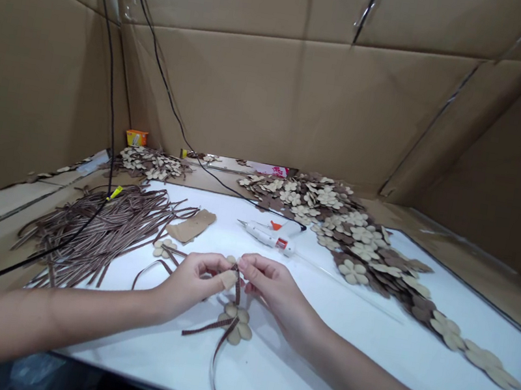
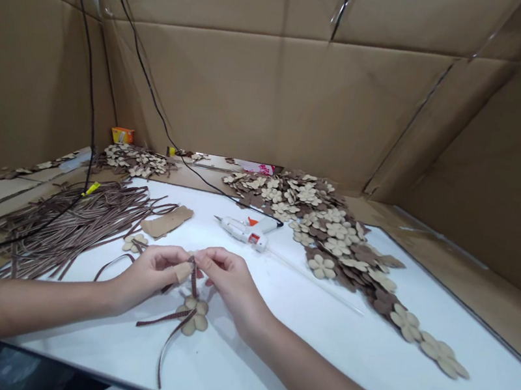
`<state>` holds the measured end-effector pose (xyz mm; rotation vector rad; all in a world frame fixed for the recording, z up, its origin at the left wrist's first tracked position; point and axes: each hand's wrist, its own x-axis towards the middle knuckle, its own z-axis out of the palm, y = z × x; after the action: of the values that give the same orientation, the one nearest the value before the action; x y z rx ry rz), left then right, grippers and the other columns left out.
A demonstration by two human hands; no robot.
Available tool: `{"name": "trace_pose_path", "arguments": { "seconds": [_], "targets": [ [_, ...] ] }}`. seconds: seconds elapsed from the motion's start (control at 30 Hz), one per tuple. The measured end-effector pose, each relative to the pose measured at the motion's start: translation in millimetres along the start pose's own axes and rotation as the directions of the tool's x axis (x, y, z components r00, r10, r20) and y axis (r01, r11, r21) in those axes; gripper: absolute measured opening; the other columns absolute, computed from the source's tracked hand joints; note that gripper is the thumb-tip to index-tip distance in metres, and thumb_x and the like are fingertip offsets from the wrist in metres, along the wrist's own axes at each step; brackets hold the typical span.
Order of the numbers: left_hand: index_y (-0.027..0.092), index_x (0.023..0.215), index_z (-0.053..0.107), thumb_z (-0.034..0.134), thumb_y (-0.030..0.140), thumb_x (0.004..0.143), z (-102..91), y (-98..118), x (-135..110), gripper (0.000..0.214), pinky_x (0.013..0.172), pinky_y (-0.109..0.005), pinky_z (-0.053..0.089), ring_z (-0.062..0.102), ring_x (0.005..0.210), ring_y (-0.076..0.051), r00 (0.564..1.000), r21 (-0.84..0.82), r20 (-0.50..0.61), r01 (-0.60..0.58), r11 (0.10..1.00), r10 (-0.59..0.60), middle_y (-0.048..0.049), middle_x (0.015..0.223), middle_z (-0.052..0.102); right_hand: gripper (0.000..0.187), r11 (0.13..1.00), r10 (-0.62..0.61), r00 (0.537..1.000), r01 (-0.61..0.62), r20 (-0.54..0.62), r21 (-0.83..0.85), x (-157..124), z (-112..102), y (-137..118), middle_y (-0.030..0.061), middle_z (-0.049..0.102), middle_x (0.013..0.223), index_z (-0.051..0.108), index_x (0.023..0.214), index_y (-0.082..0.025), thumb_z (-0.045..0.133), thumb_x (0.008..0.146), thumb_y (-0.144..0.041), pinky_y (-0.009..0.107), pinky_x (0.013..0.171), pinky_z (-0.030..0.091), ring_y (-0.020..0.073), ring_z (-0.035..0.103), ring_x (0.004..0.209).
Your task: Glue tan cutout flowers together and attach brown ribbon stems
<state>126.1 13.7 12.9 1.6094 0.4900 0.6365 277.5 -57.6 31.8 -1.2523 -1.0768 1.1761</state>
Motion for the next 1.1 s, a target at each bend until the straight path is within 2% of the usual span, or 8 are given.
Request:
{"name": "trace_pose_path", "arguments": {
  "seconds": [0.23, 0.37, 0.47, 0.67, 0.77, 0.83, 0.97, 1.1],
  "targets": [
    [0.012, 0.074, 0.061, 0.062, 0.043, 0.076, 1.2, 5, -1, 0.031, 0.046, -0.019, 0.026, 0.035, 0.050, -0.006, 1.000, -0.006, 0.017, 0.024, 1.000, -0.024, 0.0026, 0.059, 0.049, 0.040, 0.995, 0.011, 0.997, -0.003, 0.075, -0.104, 5, -8, -4, -0.0019, 0.053, 0.064, 0.061, 0.069, -0.016, 0.066, 0.068, -0.056, 0.024, 0.056, 0.032, 0.0112, 0.044, 0.060],
    [0.012, 0.070, 0.060, 0.064, 0.048, 0.073, 2.7, 4, 0, 0.036, 0.044, -0.020, 0.025, 0.033, 0.047, -0.006, 0.998, 0.013, 0.021, 0.066, 0.998, -0.066, 0.0031, 0.056, 0.048, 0.037, 0.978, -0.041, 0.997, 0.054, 0.068, -0.204, 10, -13, -3, -0.0015, 0.056, 0.064, 0.063, 0.067, -0.017, 0.071, 0.062, -0.053, 0.026, 0.058, 0.033, 0.0131, 0.047, 0.063],
    [0.013, 0.071, 0.062, 0.064, 0.048, 0.073, 2.8, 6, -1, 0.036, 0.044, -0.020, 0.026, 0.035, 0.046, -0.007, 0.997, 0.015, 0.016, 0.071, 0.997, -0.072, 0.0032, 0.054, 0.048, 0.040, 0.977, -0.035, 0.997, 0.048, 0.065, -0.207, 10, -14, -4, -0.0014, 0.056, 0.063, 0.063, 0.067, -0.016, 0.069, 0.063, -0.056, 0.026, 0.058, 0.033, 0.0126, 0.046, 0.061],
    [0.014, 0.080, 0.072, 0.044, 0.039, 0.085, 0.8, 12, -2, 0.038, 0.068, -0.025, 0.041, 0.057, 0.076, -0.018, 0.998, 0.000, 0.066, 0.025, 1.000, -0.025, -0.0049, 0.075, 0.067, 0.043, 0.994, -0.002, 0.990, 0.017, 0.138, -0.105, 8, -11, -10, -0.0008, 0.054, 0.059, 0.061, 0.064, -0.016, 0.059, 0.074, -0.057, 0.027, 0.061, 0.035, 0.0121, 0.046, 0.060],
    [0.014, 0.090, 0.071, 0.045, 0.034, 0.085, -0.7, 8, 0, 0.034, 0.078, -0.028, 0.043, 0.060, 0.089, -0.021, 0.995, -0.100, 0.098, 0.046, 0.994, -0.036, -0.0077, 0.087, 0.071, 0.039, 0.998, 0.027, 0.998, -0.030, 0.053, 0.062, 7, -9, -10, -0.0044, 0.045, 0.055, 0.060, 0.064, -0.016, 0.066, 0.070, -0.053, 0.025, 0.057, 0.034, 0.0091, 0.038, 0.054],
    [0.012, 0.098, 0.069, 0.048, 0.035, 0.085, -1.9, 4, 1, 0.034, 0.079, -0.031, 0.045, 0.062, 0.088, -0.022, 0.987, -0.192, 0.149, 0.084, 0.978, -0.055, -0.0110, 0.093, 0.071, 0.038, 0.993, 0.028, 1.000, -0.028, 0.003, 0.115, 8, -9, -9, -0.0052, 0.041, 0.055, 0.061, 0.065, -0.016, 0.068, 0.068, -0.053, 0.024, 0.053, 0.032, 0.0082, 0.035, 0.052],
    [0.012, 0.105, 0.066, 0.051, 0.039, 0.082, -4.4, 0, 4, 0.038, 0.074, -0.035, 0.049, 0.067, 0.075, -0.023, 0.969, -0.300, 0.233, 0.155, 0.941, -0.086, -0.0154, 0.096, 0.070, 0.038, 0.997, 0.007, 0.998, -0.002, -0.061, 0.083, 10, -10, -6, -0.0042, 0.043, 0.056, 0.062, 0.067, -0.016, 0.068, 0.067, -0.053, 0.024, 0.050, 0.029, 0.0084, 0.033, 0.051],
    [0.014, 0.106, 0.064, 0.050, 0.038, 0.083, -5.7, 1, 5, 0.036, 0.066, -0.032, 0.050, 0.069, 0.065, -0.021, 0.950, -0.298, 0.272, 0.237, 0.925, -0.156, -0.0154, 0.098, 0.070, 0.034, 0.999, -0.037, 0.989, 0.039, -0.141, 0.016, 14, -14, -5, -0.0031, 0.049, 0.059, 0.065, 0.067, -0.016, 0.071, 0.065, -0.049, 0.025, 0.055, 0.031, 0.0093, 0.036, 0.055]
  ]
}}
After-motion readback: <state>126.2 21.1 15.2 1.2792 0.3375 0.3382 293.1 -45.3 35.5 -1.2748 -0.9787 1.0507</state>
